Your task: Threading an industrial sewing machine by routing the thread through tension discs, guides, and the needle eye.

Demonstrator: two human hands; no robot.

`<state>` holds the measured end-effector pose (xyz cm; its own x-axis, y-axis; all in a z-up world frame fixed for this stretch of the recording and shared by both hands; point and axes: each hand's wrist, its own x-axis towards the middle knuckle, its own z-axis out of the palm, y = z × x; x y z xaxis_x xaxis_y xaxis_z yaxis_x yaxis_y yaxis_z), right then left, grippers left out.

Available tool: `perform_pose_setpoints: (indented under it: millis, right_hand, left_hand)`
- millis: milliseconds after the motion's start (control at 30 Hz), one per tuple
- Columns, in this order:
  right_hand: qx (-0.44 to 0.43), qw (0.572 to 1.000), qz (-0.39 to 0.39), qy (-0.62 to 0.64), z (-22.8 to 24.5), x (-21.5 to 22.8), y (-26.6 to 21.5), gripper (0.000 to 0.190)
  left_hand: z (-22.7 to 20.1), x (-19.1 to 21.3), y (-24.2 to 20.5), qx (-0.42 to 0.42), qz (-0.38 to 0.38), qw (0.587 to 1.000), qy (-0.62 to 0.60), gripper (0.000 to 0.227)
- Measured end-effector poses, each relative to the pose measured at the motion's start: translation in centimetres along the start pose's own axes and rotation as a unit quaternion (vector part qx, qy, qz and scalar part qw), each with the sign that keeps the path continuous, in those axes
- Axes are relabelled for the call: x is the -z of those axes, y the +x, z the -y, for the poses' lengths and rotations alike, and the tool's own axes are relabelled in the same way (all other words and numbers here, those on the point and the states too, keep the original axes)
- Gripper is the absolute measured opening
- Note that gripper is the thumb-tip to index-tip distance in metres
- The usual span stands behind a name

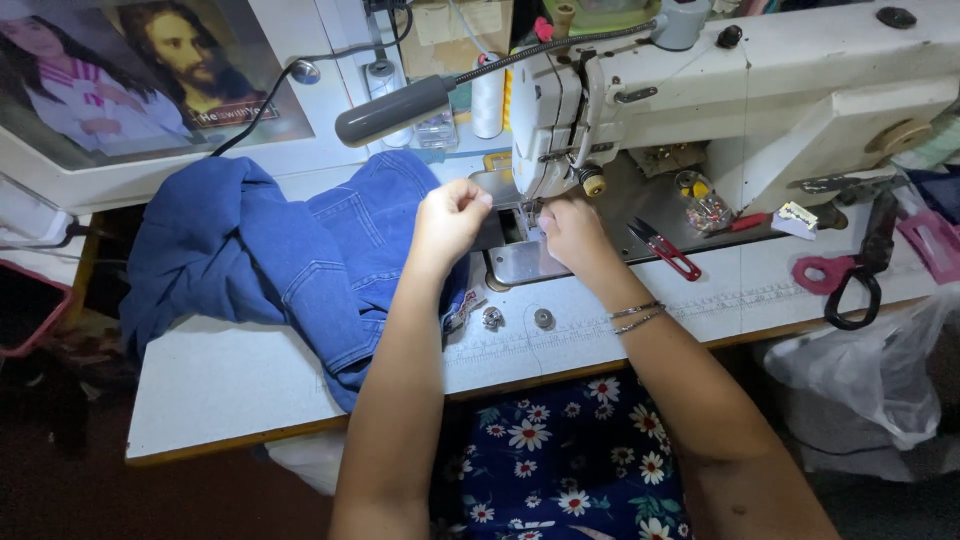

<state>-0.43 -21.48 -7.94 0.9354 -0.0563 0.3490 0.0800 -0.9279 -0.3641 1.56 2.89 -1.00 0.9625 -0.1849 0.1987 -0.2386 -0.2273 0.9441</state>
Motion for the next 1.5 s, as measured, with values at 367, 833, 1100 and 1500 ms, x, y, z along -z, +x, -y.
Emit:
perform_pose_setpoints:
  millis: [367, 833, 1100, 1500]
  right_hand:
    - [-0.016, 0.999, 0.003, 0.044, -1.3, 0.4, 1.0, 0.021]
    - [-0.023, 0.975, 0.162, 0.149, 3.2, 7.2, -2.0, 0.008]
    - [-0.104, 0.852, 0.189, 0.477, 4.7, 11.5, -2.3, 0.005]
    - [-0.069, 0.752, 0.139, 0.640, 2.7, 11.3, -3.9, 0.012]
  left_hand:
    - [-0.5, -2.4, -0.6, -0.083, 0.043, 0.939, 0.331, 0.013]
    - [-0.9, -4.0, -0.5, -0.088, 0.108, 0.930, 0.341, 0.015]
    - [-0.7, -2.9, 0.3, -0.017, 0.067, 0.984, 0.164, 0.019]
    - [-4.5, -1.5, -1.6, -0.159, 0.104, 0.968, -0.164, 0.011]
